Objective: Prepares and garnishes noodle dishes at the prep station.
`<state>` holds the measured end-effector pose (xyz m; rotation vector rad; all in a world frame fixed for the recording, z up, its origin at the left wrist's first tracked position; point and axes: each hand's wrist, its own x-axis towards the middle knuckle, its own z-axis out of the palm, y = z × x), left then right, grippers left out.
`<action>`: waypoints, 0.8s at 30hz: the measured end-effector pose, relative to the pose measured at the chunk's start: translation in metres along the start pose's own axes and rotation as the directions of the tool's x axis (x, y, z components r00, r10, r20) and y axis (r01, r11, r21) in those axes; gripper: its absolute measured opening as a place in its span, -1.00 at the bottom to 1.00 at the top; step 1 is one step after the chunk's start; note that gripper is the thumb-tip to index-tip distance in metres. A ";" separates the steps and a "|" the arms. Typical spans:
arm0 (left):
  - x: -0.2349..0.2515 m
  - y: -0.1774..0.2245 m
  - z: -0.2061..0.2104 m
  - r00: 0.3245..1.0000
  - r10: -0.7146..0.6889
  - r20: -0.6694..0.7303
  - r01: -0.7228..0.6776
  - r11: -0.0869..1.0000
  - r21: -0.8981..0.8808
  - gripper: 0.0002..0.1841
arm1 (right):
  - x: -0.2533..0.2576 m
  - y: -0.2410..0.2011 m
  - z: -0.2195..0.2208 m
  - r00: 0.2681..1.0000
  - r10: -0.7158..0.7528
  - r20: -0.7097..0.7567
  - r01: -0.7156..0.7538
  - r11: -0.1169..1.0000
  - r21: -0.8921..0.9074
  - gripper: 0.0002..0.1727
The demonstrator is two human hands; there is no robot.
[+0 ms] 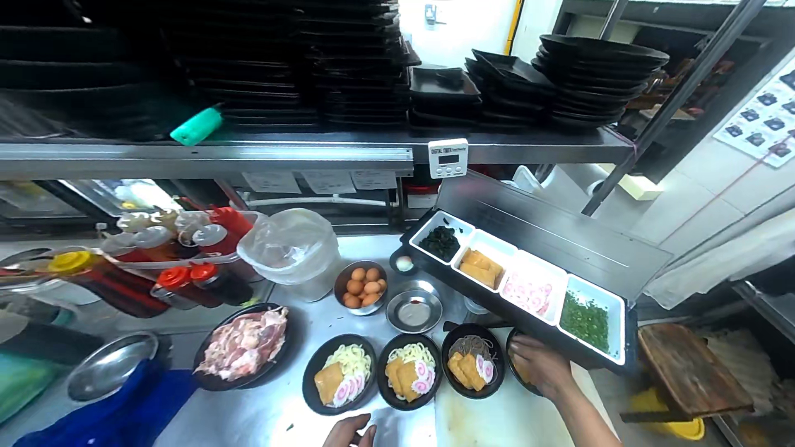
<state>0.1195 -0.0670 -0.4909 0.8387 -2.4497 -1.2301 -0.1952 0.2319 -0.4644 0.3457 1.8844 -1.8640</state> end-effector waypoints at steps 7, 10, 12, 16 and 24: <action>0.008 0.010 0.002 0.997 0.070 0.040 -0.070 0.997 0.011 -0.69 | 0.028 0.009 0.064 0.944 -0.256 0.206 0.306 0.452 -0.838 -0.75; 0.003 0.003 0.002 0.998 0.056 0.026 -0.057 0.998 0.012 -0.70 | 0.028 0.011 0.064 0.927 -0.340 0.161 0.301 0.413 -0.859 -0.82; -0.003 -0.001 0.000 0.999 0.025 0.021 -0.025 1.000 0.007 -0.69 | 0.027 0.010 0.059 0.943 -0.320 0.088 0.255 0.530 -0.809 -0.86; -0.013 -0.009 -0.005 0.998 -0.056 0.032 0.056 0.998 -0.001 -0.69 | 0.019 0.008 0.059 0.984 -0.180 0.021 0.165 0.844 -0.510 -0.84; -0.016 -0.022 -0.013 0.998 -0.064 0.011 0.064 0.998 -0.029 -0.71 | -0.016 0.002 0.164 0.929 -0.132 0.346 0.312 0.781 -0.541 -0.89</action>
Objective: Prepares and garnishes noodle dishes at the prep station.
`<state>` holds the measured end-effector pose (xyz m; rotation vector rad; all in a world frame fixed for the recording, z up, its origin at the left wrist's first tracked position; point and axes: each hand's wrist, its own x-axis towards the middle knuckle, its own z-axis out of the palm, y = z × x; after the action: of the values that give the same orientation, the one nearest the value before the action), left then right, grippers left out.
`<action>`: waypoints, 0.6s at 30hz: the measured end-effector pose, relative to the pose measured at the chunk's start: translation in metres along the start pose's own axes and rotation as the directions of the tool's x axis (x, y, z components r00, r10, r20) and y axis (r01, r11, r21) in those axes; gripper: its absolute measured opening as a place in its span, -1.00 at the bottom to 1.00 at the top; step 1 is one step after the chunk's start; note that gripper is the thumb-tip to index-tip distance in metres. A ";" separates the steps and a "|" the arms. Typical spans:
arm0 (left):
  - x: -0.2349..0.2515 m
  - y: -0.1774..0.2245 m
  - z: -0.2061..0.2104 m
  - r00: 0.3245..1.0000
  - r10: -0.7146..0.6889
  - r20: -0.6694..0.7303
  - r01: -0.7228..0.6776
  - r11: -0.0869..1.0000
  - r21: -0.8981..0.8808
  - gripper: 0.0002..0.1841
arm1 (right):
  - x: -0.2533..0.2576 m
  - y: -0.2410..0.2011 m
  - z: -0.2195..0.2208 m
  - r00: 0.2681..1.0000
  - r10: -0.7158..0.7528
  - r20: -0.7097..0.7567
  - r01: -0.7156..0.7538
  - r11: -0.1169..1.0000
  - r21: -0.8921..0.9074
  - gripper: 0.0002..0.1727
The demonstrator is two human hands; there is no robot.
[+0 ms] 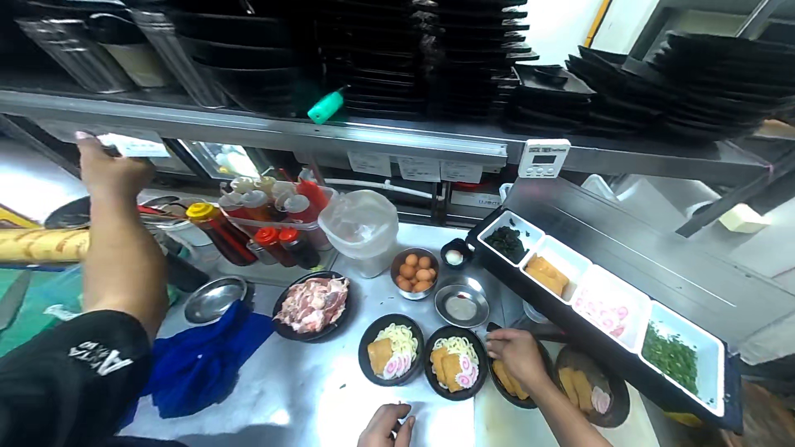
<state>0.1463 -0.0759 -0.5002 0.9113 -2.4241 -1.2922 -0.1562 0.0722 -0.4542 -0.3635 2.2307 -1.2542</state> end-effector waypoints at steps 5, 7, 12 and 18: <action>0.004 -0.005 -0.007 1.000 0.005 -0.002 -0.005 1.000 -0.014 -0.72 | 0.031 -0.008 0.046 0.971 -0.120 0.208 0.229 0.726 -0.648 -0.73; 0.002 -0.009 -0.011 1.000 -0.004 -0.010 0.004 1.000 -0.026 -0.71 | 0.035 -0.010 0.051 0.972 -0.117 0.204 0.226 0.699 -0.679 -0.78; -0.007 -0.026 -0.017 0.997 -0.066 -0.030 0.065 0.997 -0.035 -0.70 | 0.045 -0.015 0.047 0.988 -0.075 0.134 0.141 0.782 -0.607 -0.87; -0.013 -0.042 -0.023 0.993 -0.071 -0.091 0.065 0.995 -0.070 -0.74 | 0.046 -0.068 0.085 0.959 0.052 0.278 0.009 0.977 -0.214 -0.90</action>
<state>0.1843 -0.0999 -0.5200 1.0200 -2.2836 -1.3150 -0.1464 -0.0454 -0.4468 -0.5620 2.1171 -0.8882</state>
